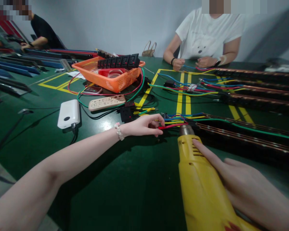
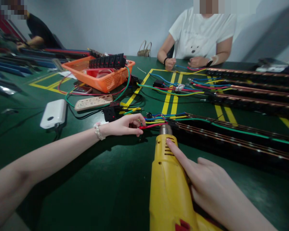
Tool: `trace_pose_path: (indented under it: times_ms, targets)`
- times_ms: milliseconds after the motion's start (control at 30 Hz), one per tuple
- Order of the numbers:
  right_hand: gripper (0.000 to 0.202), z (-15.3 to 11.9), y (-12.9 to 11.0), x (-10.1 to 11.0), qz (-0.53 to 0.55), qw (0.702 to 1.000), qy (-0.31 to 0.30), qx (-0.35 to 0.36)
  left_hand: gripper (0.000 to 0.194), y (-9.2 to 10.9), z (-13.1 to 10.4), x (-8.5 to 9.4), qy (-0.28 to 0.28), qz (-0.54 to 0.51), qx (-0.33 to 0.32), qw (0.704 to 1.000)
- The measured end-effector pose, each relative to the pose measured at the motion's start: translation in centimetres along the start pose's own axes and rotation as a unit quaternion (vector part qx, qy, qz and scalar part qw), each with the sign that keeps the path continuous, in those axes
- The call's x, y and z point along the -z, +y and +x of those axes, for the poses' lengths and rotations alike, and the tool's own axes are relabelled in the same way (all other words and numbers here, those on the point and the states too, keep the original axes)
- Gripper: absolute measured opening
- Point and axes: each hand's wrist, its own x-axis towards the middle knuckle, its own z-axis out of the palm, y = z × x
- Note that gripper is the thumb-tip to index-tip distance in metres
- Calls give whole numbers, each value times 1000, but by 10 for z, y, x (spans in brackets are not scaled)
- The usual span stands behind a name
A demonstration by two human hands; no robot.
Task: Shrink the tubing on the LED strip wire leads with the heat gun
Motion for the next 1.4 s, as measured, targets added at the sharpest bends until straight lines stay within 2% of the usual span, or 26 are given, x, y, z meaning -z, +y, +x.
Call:
trace_pose_path:
  times_ms: [67,133,267,333,633,933,1100,1233,1300,1400]
  targets:
    - [88,2,-1,2,-17,998,54,31,38,1,0,1,-3,26,-10,1000]
    - [86,3,-1,2,-19,995,81,45,39,2,0,4,-22,41,-6,999]
    - [86,5,-1,4,-42,994,81,54,35,2,1,13,-99,7,20,995]
    - [88,6,-2,5,-54,994,82,56,33,2,2,16,-115,2,23,993]
    - [84,9,-2,3,-30,991,106,72,31,2,5,14,-110,19,39,993]
    - [88,7,-2,3,-24,994,88,60,29,5,8,15,-131,70,30,989]
    - [87,6,-2,-1,-30,995,78,51,33,6,7,9,-93,121,22,988]
    - [87,3,-1,-9,-27,996,73,38,43,4,9,0,11,245,16,969]
    - [87,3,-1,-10,-20,996,72,39,46,2,11,-4,46,282,15,958]
    - [85,4,-1,-10,-3,996,75,41,45,1,13,-6,50,289,19,956]
